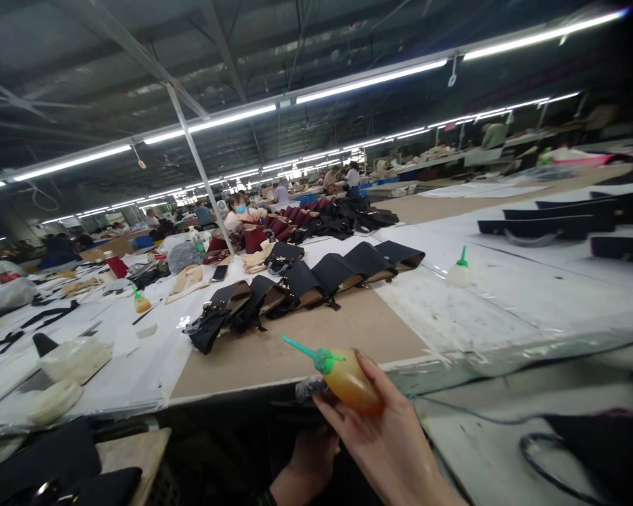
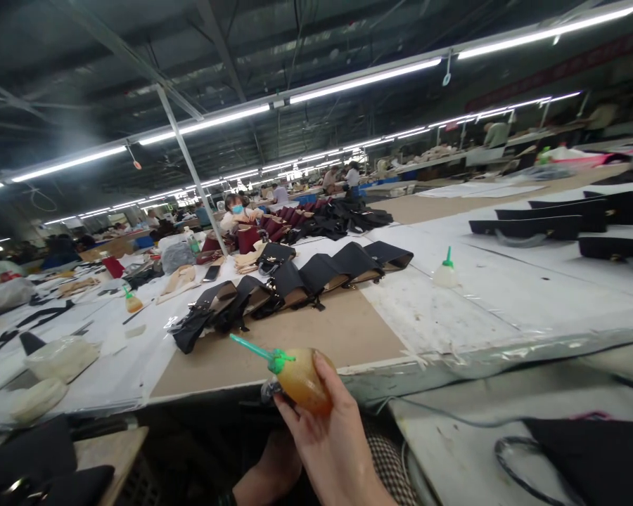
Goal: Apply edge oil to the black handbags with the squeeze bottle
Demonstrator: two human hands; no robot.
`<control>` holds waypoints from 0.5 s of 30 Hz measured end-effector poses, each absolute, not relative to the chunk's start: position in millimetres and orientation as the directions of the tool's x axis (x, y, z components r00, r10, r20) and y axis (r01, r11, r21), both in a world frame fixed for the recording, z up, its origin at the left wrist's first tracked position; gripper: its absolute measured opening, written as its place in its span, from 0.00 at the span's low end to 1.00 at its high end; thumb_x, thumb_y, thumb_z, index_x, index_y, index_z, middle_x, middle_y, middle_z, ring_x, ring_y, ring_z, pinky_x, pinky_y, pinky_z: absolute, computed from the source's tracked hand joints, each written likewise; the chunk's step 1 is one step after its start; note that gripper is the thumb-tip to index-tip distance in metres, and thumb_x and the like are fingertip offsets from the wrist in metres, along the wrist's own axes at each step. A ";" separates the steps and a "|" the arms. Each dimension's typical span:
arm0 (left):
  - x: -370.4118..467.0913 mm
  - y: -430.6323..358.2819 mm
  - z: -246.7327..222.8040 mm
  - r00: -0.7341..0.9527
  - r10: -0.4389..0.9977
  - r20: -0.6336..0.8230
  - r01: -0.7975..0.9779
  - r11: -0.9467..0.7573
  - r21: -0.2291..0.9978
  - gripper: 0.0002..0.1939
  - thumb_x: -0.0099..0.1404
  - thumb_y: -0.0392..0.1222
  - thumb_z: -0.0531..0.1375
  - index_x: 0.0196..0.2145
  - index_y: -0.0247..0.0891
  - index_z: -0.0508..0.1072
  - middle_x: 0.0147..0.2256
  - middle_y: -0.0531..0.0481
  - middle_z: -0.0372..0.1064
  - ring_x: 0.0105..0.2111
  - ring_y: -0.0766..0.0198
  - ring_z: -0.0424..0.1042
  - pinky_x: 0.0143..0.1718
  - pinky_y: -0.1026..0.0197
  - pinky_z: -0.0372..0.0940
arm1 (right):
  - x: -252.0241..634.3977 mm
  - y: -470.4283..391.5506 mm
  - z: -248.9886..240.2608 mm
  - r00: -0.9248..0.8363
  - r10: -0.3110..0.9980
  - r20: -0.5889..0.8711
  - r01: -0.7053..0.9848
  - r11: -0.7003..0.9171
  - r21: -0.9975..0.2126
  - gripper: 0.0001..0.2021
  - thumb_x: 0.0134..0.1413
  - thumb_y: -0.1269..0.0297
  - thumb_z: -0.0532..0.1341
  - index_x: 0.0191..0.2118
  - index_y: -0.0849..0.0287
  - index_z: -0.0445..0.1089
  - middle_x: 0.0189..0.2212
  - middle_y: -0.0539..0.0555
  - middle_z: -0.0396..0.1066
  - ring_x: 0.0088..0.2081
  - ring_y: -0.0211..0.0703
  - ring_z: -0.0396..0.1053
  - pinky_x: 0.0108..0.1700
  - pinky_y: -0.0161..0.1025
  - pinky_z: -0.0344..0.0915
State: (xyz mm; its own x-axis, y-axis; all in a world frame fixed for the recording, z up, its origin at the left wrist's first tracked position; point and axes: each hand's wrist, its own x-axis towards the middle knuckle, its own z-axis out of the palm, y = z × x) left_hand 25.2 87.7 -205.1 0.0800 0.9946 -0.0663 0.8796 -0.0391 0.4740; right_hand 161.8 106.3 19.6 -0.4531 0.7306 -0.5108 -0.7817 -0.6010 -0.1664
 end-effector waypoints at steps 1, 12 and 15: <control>25.9 85.5 -199.8 0.071 0.994 -0.083 0.897 -0.027 0.442 0.27 0.70 0.31 0.48 0.63 0.31 0.69 0.59 0.26 0.71 0.56 0.30 0.74 0.54 0.29 0.69 | 163.4 108.3 18.2 -0.447 0.732 -0.514 -0.782 -0.599 -0.172 0.05 0.61 0.65 0.68 0.42 0.52 0.75 0.38 0.53 0.83 0.38 0.50 0.79 0.52 0.57 0.73; 28.1 33.2 -120.9 0.030 0.980 -0.198 0.832 0.085 0.549 0.11 0.75 0.41 0.50 0.50 0.39 0.68 0.34 0.47 0.79 0.34 0.55 0.80 0.34 0.61 0.67 | 171.3 132.7 -4.9 -0.450 0.770 -0.453 -0.805 -0.569 -0.167 0.04 0.62 0.64 0.67 0.42 0.52 0.74 0.36 0.50 0.82 0.36 0.47 0.77 0.46 0.50 0.75; 22.2 34.3 -108.3 0.046 0.946 -0.321 0.671 0.209 0.711 0.22 0.60 0.47 0.69 0.49 0.36 0.72 0.38 0.48 0.81 0.37 0.54 0.78 0.35 0.62 0.67 | 172.2 135.7 -12.5 -0.455 0.772 -0.444 -0.798 -0.574 -0.180 0.07 0.58 0.63 0.70 0.42 0.51 0.75 0.37 0.49 0.81 0.36 0.46 0.77 0.47 0.51 0.75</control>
